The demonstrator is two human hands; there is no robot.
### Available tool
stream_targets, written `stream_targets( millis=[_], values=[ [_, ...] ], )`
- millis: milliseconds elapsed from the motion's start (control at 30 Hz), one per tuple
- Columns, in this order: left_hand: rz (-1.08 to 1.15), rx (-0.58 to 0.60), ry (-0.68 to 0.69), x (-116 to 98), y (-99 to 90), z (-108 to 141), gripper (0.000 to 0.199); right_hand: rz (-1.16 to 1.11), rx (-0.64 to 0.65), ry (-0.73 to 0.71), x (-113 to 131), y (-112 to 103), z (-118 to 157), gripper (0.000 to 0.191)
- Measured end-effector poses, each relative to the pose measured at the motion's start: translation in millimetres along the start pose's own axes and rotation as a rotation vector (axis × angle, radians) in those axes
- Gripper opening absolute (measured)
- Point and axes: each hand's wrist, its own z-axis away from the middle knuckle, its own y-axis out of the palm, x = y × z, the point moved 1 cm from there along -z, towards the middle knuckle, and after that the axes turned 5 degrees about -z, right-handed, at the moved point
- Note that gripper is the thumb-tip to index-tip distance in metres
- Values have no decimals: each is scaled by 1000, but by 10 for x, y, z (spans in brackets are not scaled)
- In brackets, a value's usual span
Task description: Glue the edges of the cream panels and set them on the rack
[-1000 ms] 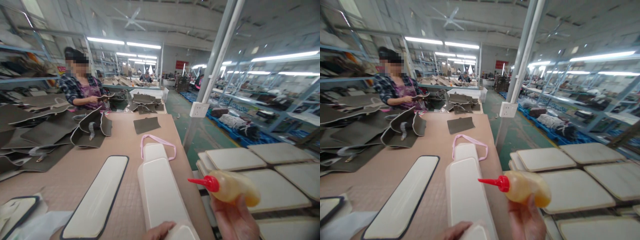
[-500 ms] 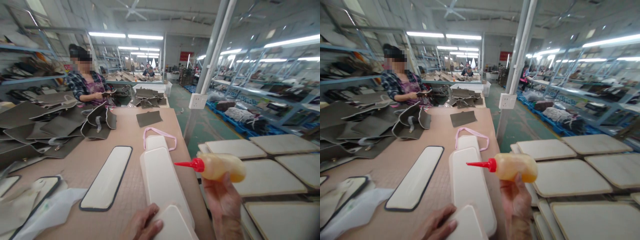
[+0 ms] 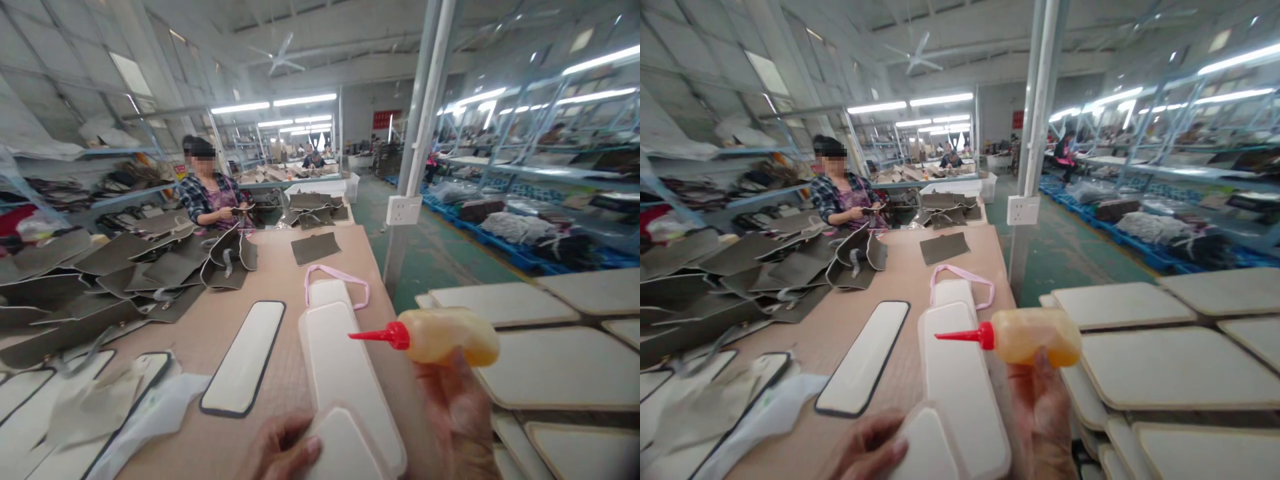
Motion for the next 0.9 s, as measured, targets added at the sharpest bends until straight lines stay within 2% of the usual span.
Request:
stream_targets(
  millis=[133,200,367,467,567,733,900],
  values=[
    [-332,-279,152,-325,-406,-190,34,103,56,-105,39,4,36,51],
    [-447,-302,195,-395,-560,-325,30,170,62,-172,83,10,72,52],
    [-468,-85,296,-389,-758,-635,35,302,110,-283,241,109,189,60],
    [-454,12,340,-409,-849,-741,44,352,188,-319,350,249,236,61],
    [-434,182,393,-485,-950,-767,40,376,307,-351,448,414,259,65],
    [-377,458,457,-697,-1070,-683,34,405,546,-240,514,621,274,61],
    [-345,731,484,-929,-1028,-574,36,365,685,-86,548,721,324,55]
  ],
)
